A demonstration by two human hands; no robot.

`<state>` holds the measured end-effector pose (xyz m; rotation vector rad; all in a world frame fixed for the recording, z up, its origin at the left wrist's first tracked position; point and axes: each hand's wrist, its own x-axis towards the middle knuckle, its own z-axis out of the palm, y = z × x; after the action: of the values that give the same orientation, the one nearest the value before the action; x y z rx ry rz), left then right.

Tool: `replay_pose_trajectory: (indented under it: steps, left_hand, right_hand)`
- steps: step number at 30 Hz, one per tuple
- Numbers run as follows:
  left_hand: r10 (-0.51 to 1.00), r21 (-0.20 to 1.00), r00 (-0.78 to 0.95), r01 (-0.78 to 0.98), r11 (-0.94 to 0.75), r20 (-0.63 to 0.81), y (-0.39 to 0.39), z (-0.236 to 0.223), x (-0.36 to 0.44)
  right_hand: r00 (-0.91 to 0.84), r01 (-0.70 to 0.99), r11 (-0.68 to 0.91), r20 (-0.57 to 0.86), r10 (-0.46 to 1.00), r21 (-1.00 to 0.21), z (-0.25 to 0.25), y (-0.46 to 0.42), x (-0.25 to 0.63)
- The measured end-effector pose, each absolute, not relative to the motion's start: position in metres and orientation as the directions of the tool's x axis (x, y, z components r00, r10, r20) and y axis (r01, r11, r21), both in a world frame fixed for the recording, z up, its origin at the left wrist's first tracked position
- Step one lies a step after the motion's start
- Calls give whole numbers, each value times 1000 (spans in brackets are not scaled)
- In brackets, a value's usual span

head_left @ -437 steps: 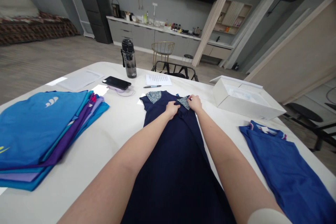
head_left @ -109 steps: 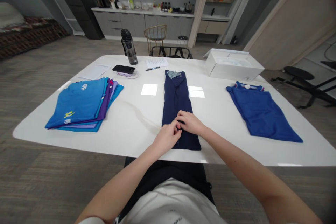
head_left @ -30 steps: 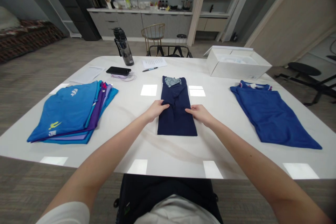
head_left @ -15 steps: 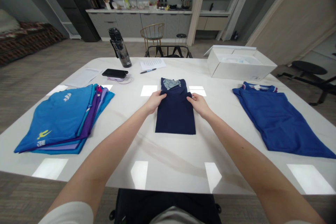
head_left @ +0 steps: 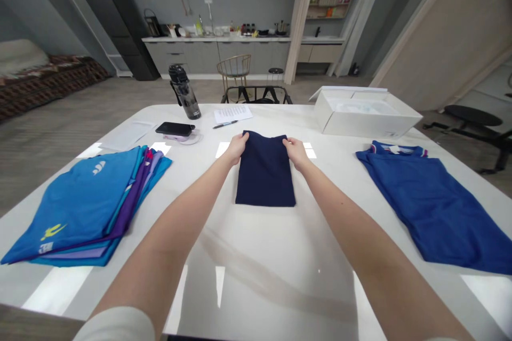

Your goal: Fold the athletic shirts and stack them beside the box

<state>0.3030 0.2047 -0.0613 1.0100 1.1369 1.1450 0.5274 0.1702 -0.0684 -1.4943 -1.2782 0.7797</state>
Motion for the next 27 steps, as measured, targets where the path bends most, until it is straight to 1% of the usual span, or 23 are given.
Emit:
replay_pose_trajectory:
  steps: [2,4,6,8,11,15,17,19,21,23,24,26,27]
  left_hand:
    - [1000,994,6,-107,6,-5,219,-54,302]
    - [994,993,-92,101,-54,64,231,-52,302]
    - [980,942,-171,332,-41,103,237,-57,302]
    - [975,896,-194,444,-13,111,237,-67,301]
    - [974,877,-183,479,-32,135,234,-80,300]
    - [956,889,-196,444,-111,217,238,-79,300]
    - [947,875,-205,467,-128,248,238,-75,303]
    - [937,806,-137,559,-195,322,232,-73,309]
    - [926,692,42,652,-310,376,222,-75,319]
    - [916,593,241,703,-393,322,211,-80,330]
    - [911,560,306,719,-411,276,206,-84,334]
    - [909,520,357,746,-416,214,199,-92,341]
    - [912,509,358,758,-409,201,196,-95,342]
  right_hand:
    - [256,306,105,188,948,-946,-66,184,526]
    - [292,339,108,214,932,-934,-67,199,523]
    - [325,442,14,175,929,-897,-71,211,520]
    - [344,528,-79,127,930,-846,-78,218,519]
    - [356,567,-118,113,927,-815,-84,222,520]
    - [373,619,-66,219,901,-782,-83,221,524]
    - [364,658,-81,223,904,-748,-83,218,525]
    - [351,712,-106,220,910,-694,-83,215,524]
    - [309,780,-60,300,903,-622,-84,210,520]
    - [176,833,81,401,899,-547,-85,206,510]
    - [81,840,163,417,905,-518,-86,203,504]
    - [-79,831,262,361,929,-491,-89,200,490]
    - [-123,834,267,309,943,-483,-91,198,484]
